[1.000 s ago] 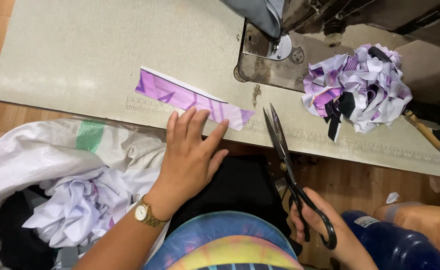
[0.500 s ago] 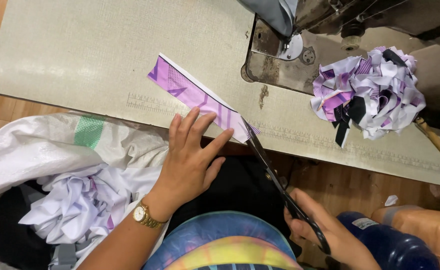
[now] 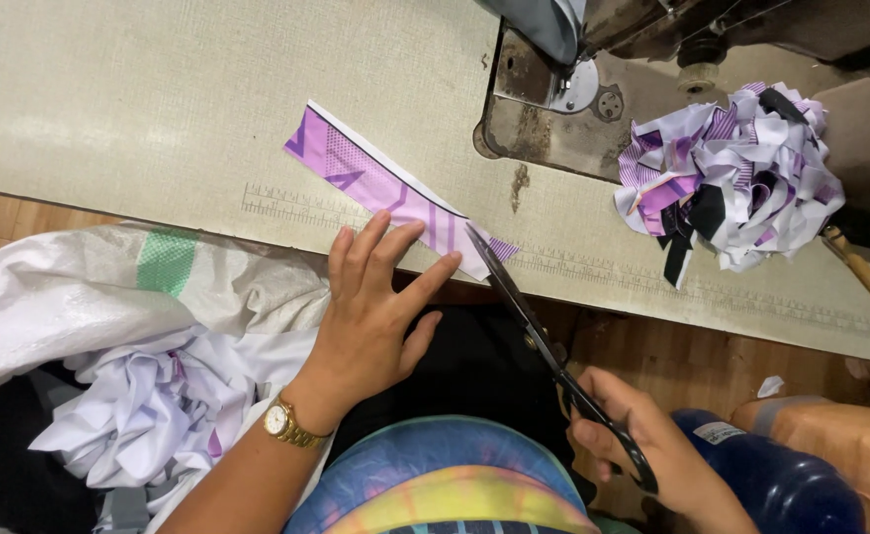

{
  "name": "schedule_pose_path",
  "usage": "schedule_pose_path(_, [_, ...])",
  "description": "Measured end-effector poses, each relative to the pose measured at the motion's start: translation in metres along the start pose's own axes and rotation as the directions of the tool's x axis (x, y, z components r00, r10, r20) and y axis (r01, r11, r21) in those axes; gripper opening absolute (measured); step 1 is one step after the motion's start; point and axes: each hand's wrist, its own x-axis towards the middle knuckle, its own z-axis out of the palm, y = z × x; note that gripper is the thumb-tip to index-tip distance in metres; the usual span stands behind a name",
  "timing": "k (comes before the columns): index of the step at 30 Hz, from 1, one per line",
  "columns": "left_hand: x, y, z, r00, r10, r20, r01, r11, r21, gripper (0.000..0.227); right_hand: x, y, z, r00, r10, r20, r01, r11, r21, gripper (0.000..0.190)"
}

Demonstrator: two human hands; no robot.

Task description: Cutting fabric scraps into smaller pieces using scissors at a sewing workstation

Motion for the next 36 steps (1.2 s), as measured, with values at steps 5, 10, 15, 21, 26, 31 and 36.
schedule_pose_path(5, [-0.001,-0.001,-0.002,1.0,0.017,0.003,-0.017,1.0,-0.01,0.069,0.014,-0.021,0.009,0.979,-0.168,0.115,0.166,0.986,0.024,0.041])
schedule_pose_path(10, [0.0,0.0,-0.006,1.0,0.021,0.003,-0.021,0.999,-0.026,0.068,0.032,-0.016,0.01,0.981,-0.177,0.075,0.18,0.983,-0.037,0.035])
schedule_pose_path(15, [-0.001,-0.001,-0.003,1.0,0.028,-0.008,-0.028,0.999,-0.023,0.069,0.026,-0.026,0.015,0.995,-0.088,-0.04,0.087,0.996,-0.03,0.03])
schedule_pose_path(21, [0.001,0.001,-0.004,1.0,0.016,-0.005,-0.016,1.0,-0.025,0.07,0.01,-0.005,-0.001,0.992,-0.101,-0.074,0.1,0.995,-0.008,0.036])
schedule_pose_path(26, [0.002,0.004,-0.003,0.999,-0.033,0.037,0.032,0.999,0.016,0.087,-0.024,-0.001,-0.012,0.986,-0.135,0.094,0.128,0.989,0.08,0.056])
schedule_pose_path(31, [0.004,0.005,-0.003,0.999,-0.039,0.03,0.038,0.999,0.025,0.087,-0.031,0.0,-0.013,0.995,-0.027,0.097,0.028,1.0,-0.003,0.043])
schedule_pose_path(36, [0.003,0.004,-0.001,0.999,-0.049,0.008,0.049,0.999,0.013,0.089,-0.014,-0.011,0.006,0.967,-0.167,0.191,0.146,0.982,0.121,0.062])
